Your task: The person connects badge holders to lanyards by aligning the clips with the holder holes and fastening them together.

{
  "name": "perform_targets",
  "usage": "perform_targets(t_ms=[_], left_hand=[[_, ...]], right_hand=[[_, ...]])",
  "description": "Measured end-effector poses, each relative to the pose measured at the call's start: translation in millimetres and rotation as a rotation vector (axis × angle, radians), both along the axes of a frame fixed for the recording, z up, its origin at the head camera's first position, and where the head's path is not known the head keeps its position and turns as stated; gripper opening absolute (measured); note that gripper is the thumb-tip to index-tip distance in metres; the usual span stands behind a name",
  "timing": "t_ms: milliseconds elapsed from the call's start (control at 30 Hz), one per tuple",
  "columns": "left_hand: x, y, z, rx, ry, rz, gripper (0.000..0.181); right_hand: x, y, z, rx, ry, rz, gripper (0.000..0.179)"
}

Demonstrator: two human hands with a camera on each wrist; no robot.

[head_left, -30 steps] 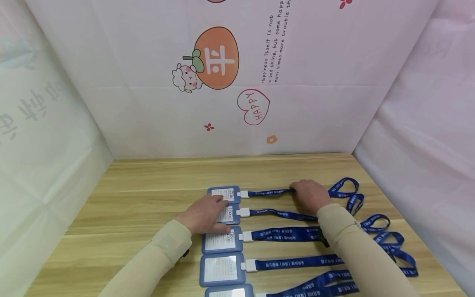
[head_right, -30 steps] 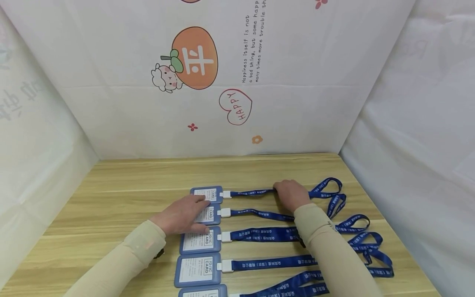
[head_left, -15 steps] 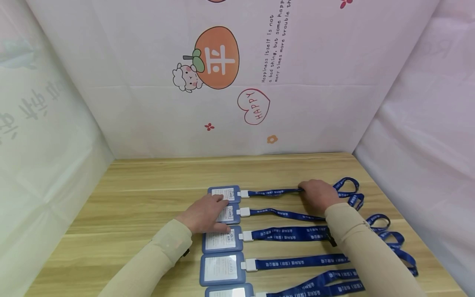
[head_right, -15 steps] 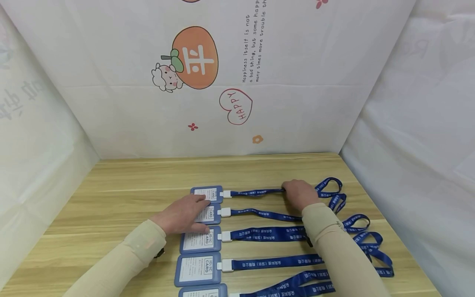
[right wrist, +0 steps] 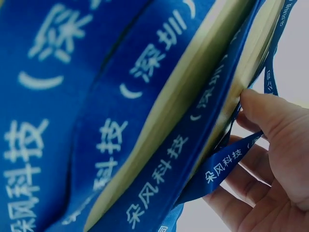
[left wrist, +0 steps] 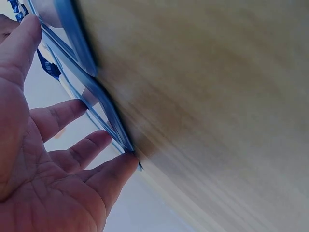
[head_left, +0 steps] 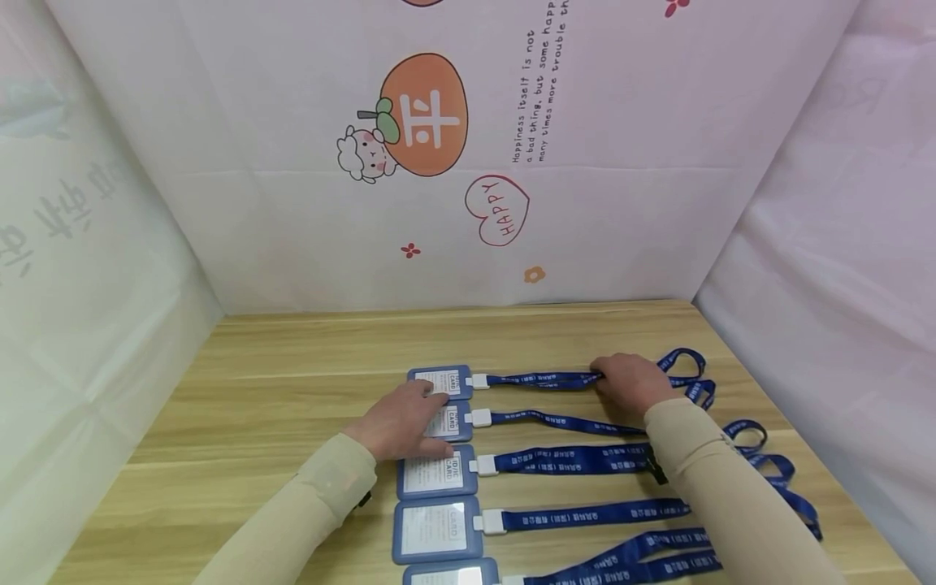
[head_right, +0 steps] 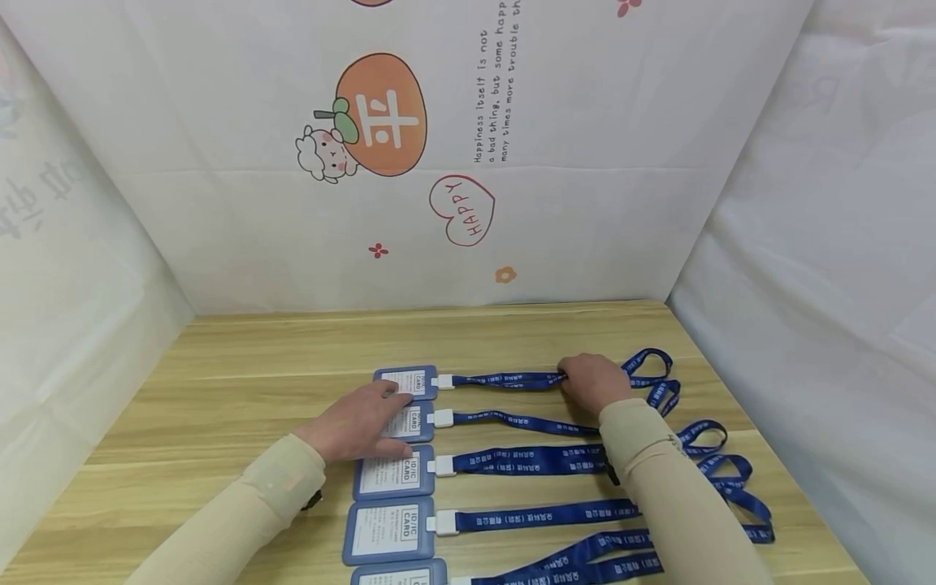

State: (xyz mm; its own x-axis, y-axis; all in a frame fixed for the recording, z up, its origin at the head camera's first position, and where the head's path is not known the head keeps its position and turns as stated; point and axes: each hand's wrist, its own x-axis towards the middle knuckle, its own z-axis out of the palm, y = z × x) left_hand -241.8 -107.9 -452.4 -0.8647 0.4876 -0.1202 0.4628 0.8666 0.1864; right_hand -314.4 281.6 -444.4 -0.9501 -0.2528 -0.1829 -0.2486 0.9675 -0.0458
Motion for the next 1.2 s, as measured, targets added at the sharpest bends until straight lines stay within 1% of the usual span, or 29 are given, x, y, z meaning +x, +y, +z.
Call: perform_targets(t_ms=[300,467,800,1000,1067,1200], left_hand=[[0.8,-1.2,-0.6,0.019,0.003,0.012,0.084],[1.8,-1.5,0.1,0.028,0.002,0.019,0.083],[3.2,-2.9,0.1,0.043,-0.02,0.033,0.083],[3.3,-5.8,-1.6,0.055,-0.027,0.085,0.087],[4.0,-8.6,-2.8,0.052,-0.011,0.103,0.087],[5.7,-16.5,-3.7,0.052,0.044,0.139,0.086]], right_hand=[[-0.3,3,0.5,-0.042,-0.034,0.0,0.051],[0.4,3,3.0,-0.044,-0.063,-0.004,0.061],[3.1,3,6.8,-0.047,-0.092,0.017,0.068],[3.2,3,6.5,-0.06,-0.121,0.012,0.074],[3.3,4,5.2,-0.069,-0.138,0.002,0.078],[3.0,4,0.6,-0.08,-0.158,-0.013,0.083]])
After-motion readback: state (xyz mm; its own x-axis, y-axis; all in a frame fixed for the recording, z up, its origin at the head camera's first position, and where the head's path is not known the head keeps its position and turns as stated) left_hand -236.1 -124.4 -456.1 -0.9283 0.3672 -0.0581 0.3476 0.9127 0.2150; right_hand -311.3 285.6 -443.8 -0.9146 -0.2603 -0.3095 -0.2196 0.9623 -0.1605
